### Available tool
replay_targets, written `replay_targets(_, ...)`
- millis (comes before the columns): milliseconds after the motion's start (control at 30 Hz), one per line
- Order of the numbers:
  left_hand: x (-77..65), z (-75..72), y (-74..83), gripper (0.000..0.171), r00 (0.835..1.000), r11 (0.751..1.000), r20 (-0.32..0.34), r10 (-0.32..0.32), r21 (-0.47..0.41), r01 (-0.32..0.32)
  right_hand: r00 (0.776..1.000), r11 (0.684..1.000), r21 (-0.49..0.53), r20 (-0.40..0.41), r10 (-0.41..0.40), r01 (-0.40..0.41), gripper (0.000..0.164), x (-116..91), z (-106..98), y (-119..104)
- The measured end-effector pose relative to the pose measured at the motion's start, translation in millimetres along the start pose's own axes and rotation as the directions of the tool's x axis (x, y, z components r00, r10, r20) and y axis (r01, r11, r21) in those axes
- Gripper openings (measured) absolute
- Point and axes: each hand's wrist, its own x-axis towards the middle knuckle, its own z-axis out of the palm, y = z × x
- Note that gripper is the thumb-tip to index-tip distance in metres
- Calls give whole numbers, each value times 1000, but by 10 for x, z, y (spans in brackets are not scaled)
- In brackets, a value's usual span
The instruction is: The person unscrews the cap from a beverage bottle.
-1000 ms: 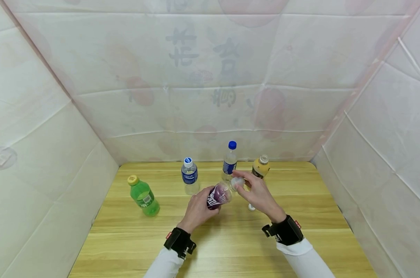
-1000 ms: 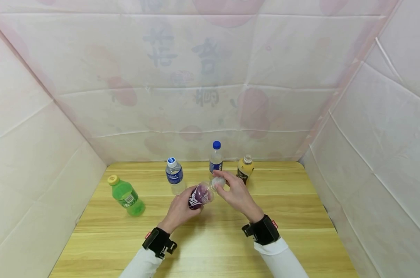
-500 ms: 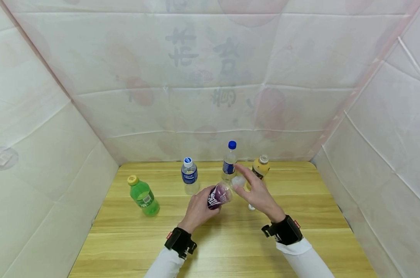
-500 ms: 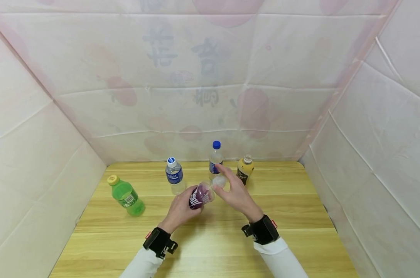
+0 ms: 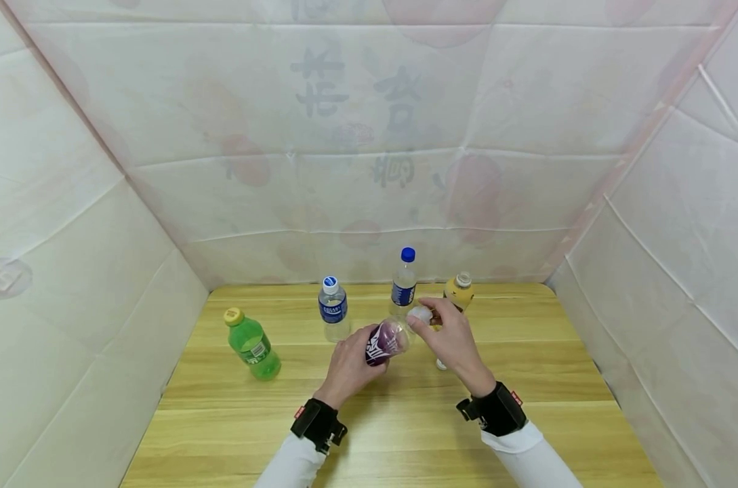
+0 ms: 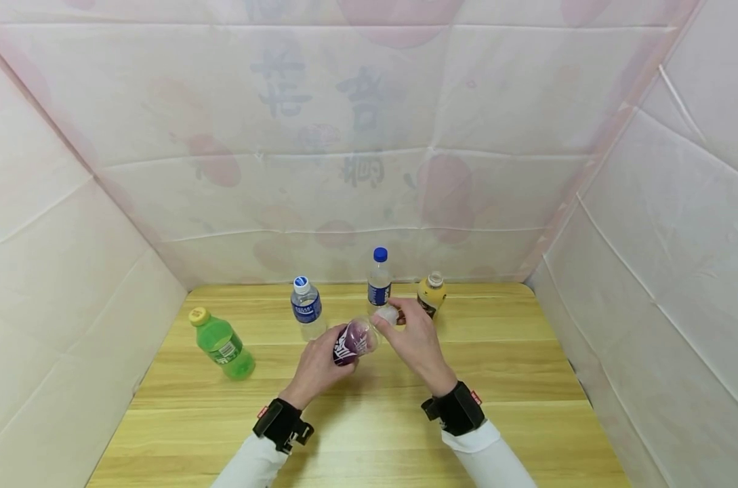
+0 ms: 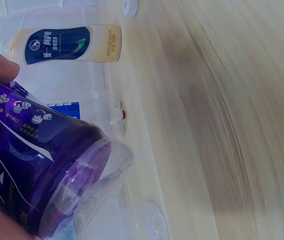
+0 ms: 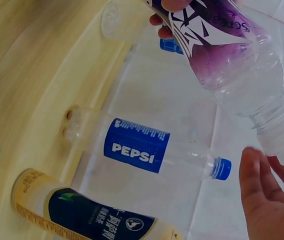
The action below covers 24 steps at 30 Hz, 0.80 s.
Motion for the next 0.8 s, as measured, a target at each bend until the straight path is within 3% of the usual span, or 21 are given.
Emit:
replay_targets(300,-4,4,-8,71,1000,1000,-6,-3,-16,2,999,1000,14,32,-6,5,42,6,-5,-12)
replay_targets(800,-9,-2,-1,71,1000,1000,-1,-9,-30,9,986,994,80,140,-87,76,49,4,-63,18)
